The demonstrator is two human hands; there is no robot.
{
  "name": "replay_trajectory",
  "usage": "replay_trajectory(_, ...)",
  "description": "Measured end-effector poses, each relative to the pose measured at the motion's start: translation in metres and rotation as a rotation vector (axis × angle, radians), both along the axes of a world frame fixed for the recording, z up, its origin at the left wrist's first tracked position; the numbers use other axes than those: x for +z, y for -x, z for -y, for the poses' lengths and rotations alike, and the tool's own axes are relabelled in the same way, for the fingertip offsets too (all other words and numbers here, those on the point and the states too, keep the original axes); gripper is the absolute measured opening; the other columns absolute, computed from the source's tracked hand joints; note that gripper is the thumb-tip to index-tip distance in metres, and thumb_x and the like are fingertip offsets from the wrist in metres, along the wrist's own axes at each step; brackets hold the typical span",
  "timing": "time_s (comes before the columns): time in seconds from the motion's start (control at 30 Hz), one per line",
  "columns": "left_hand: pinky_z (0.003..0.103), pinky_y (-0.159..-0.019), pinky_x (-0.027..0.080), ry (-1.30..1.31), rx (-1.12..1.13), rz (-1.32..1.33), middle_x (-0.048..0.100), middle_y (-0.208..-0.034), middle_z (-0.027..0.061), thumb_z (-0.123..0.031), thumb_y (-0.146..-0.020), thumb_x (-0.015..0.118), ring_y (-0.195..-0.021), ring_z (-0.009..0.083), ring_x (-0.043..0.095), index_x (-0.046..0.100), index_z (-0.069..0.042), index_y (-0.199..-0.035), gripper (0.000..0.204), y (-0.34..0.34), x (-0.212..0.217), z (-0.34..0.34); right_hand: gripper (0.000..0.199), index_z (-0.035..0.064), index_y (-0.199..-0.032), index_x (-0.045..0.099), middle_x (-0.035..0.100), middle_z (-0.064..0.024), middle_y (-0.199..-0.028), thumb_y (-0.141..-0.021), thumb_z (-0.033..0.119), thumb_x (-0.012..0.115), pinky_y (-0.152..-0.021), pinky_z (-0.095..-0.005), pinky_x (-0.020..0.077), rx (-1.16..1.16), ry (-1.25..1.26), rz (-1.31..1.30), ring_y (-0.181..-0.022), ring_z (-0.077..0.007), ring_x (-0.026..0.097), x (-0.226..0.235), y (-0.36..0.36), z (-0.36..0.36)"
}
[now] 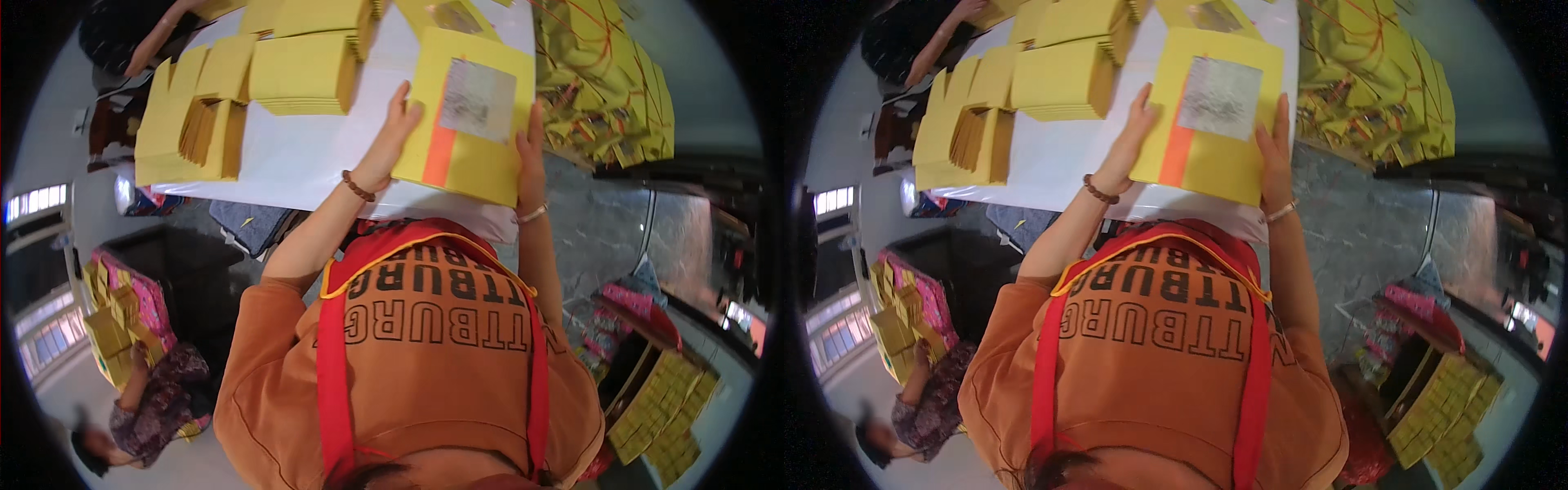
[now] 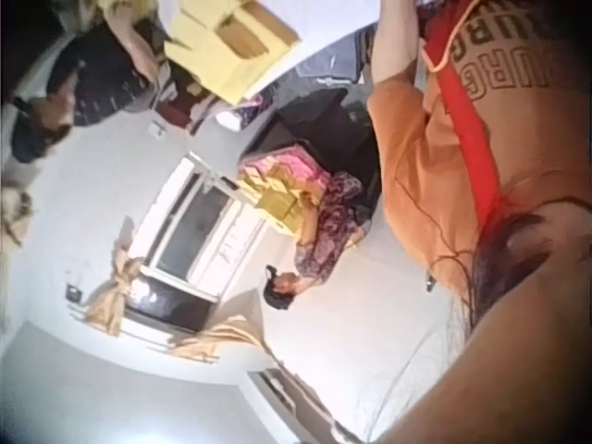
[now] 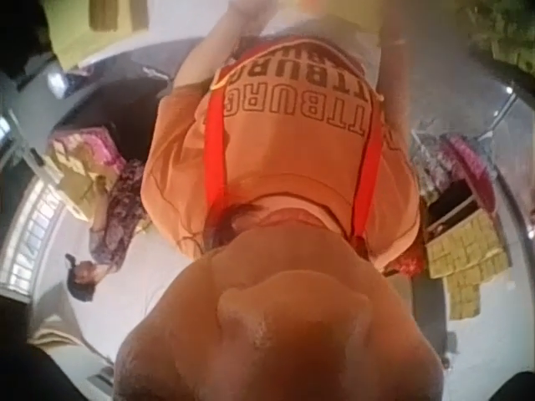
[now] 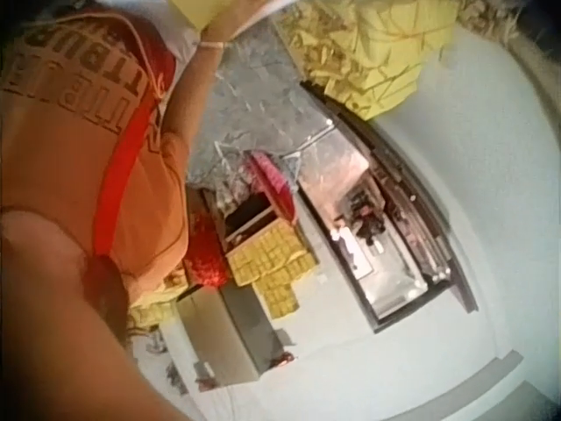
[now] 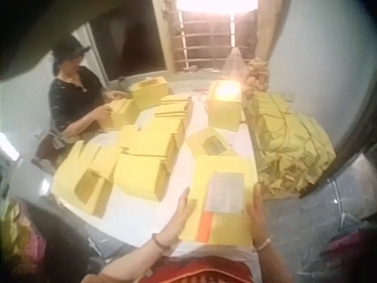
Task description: Folding and stacking sheets of yellow ceremonial joss paper.
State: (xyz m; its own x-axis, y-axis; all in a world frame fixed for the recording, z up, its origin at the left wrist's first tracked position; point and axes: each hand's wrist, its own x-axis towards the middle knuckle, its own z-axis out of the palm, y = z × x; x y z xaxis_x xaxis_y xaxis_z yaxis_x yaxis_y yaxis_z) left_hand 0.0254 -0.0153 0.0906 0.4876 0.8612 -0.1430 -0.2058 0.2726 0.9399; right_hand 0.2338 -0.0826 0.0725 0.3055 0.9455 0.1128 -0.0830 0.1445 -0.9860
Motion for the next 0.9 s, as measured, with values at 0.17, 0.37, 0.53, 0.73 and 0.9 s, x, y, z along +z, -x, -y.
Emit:
replay_trajectory(0.17,0.030,-0.102,0.026,0.051,-0.049,0.096,0.024,-0.139,0.0063,-0.046,-0.093,0.021,-0.126,0.0163,0.028,0.010,-0.008,-0.138,0.061,-0.004,0.003,-0.001,0.053,0.0068,-0.139,0.010,0.014,-0.0054,-0.143,-0.093,0.018,0.034,-0.103,-0.0289,0.0201,0.058,-0.042,-0.344,-0.129,-0.0162,0.020,0.009,0.011,-0.002)
replay_trajectory(0.37,0.029,-0.101,0.027,0.070,-0.086,0.195,0.028,-0.138,0.0065,-0.053,-0.090,0.017,-0.125,0.0167,0.030,0.012,-0.007,-0.138,0.066,-0.005,0.006,0.002,0.052,0.0089,-0.139,0.012,0.021,-0.0054,-0.140,-0.094,0.027,0.032,-0.099,-0.0296,0.0293,0.066,0.019,-0.385,-0.123,-0.0166,0.031,0.020,0.014,0.004)
replay_trajectory(0.53,0.029,-0.099,0.030,0.159,-0.053,0.156,0.031,-0.135,0.0075,-0.055,-0.089,0.017,-0.123,0.0163,0.032,0.017,-0.007,-0.137,0.068,0.012,-0.059,0.005,0.052,0.0085,-0.136,0.019,0.032,-0.0056,-0.133,-0.094,0.035,0.033,-0.095,-0.0292,0.0339,0.008,-0.020,-0.560,-0.117,-0.0157,0.038,-0.019,0.001,-0.005)
replay_trajectory(0.73,0.031,-0.100,0.029,0.338,-0.024,0.132,0.032,-0.135,0.0083,-0.056,-0.089,0.020,-0.123,0.0172,0.032,0.019,-0.007,-0.137,0.069,-0.003,-0.060,0.015,0.046,0.0094,-0.117,0.047,0.055,-0.0009,-0.095,-0.090,0.046,0.038,-0.074,-0.0245,0.0456,-0.059,0.219,-0.510,-0.088,-0.0118,0.054,-0.087,-0.002,0.020)
replay_trajectory(0.9,0.030,-0.101,0.026,0.316,-0.034,0.220,0.026,-0.138,0.0070,-0.056,-0.089,0.021,-0.125,0.0173,0.028,0.016,-0.011,-0.138,0.067,-0.013,-0.093,0.011,0.041,0.0091,-0.116,0.047,0.056,-0.0022,-0.093,-0.091,0.040,0.039,-0.069,-0.0259,0.0480,0.031,0.227,-0.812,-0.081,-0.0129,0.056,-0.125,-0.027,0.012)
